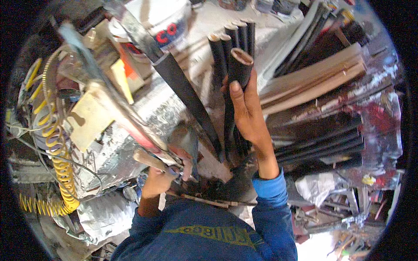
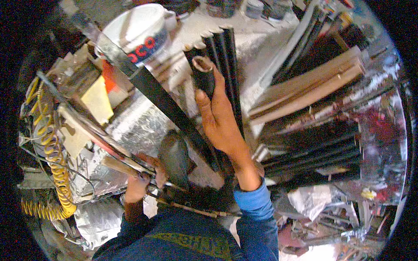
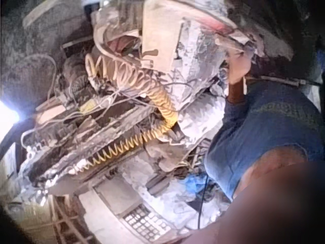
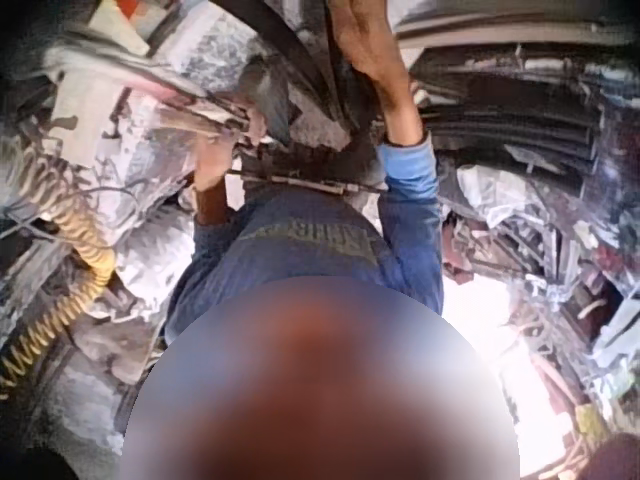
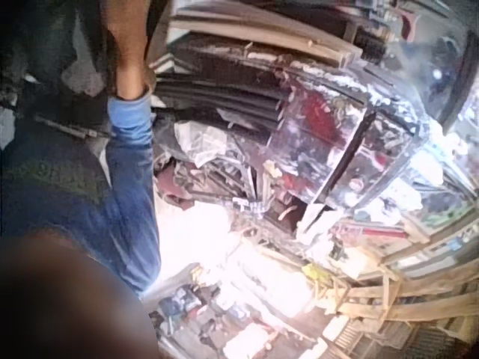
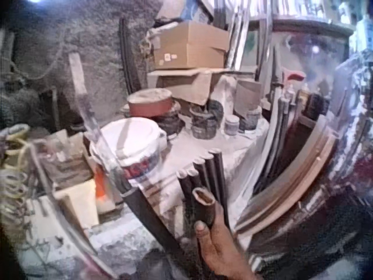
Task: The person sits on the floor and organizes a bundle of black pipes by picking them up, separating them, and placing them into a vertical rack. The person repeatedly handles the pipes one at a time, aligning them with other pipes already in the rack.
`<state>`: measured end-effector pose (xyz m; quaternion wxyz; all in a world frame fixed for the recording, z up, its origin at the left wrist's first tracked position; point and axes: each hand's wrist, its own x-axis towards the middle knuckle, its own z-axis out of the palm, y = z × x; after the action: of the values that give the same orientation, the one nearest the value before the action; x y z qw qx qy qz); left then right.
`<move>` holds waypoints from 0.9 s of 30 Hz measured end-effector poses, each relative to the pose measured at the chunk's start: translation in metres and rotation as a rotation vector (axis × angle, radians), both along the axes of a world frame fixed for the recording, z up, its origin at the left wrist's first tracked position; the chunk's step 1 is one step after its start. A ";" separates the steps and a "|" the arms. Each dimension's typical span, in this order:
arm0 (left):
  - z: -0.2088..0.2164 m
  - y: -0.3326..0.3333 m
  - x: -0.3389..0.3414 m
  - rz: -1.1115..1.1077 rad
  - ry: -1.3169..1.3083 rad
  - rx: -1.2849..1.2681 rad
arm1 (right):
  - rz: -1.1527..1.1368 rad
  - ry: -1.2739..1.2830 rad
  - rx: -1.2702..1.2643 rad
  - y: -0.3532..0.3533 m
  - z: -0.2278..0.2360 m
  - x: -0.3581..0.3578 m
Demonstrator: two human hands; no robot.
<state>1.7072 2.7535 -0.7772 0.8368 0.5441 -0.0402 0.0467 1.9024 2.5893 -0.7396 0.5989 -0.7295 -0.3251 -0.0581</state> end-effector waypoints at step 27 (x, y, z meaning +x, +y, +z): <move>-0.022 -0.008 0.004 -0.081 0.009 0.127 | -0.219 -0.051 -0.432 0.070 -0.001 -0.011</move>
<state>1.7113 2.7458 -0.7990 0.8020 0.5941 -0.0612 0.0075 1.8912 2.6595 -0.7411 0.4104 -0.8700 -0.2640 -0.0703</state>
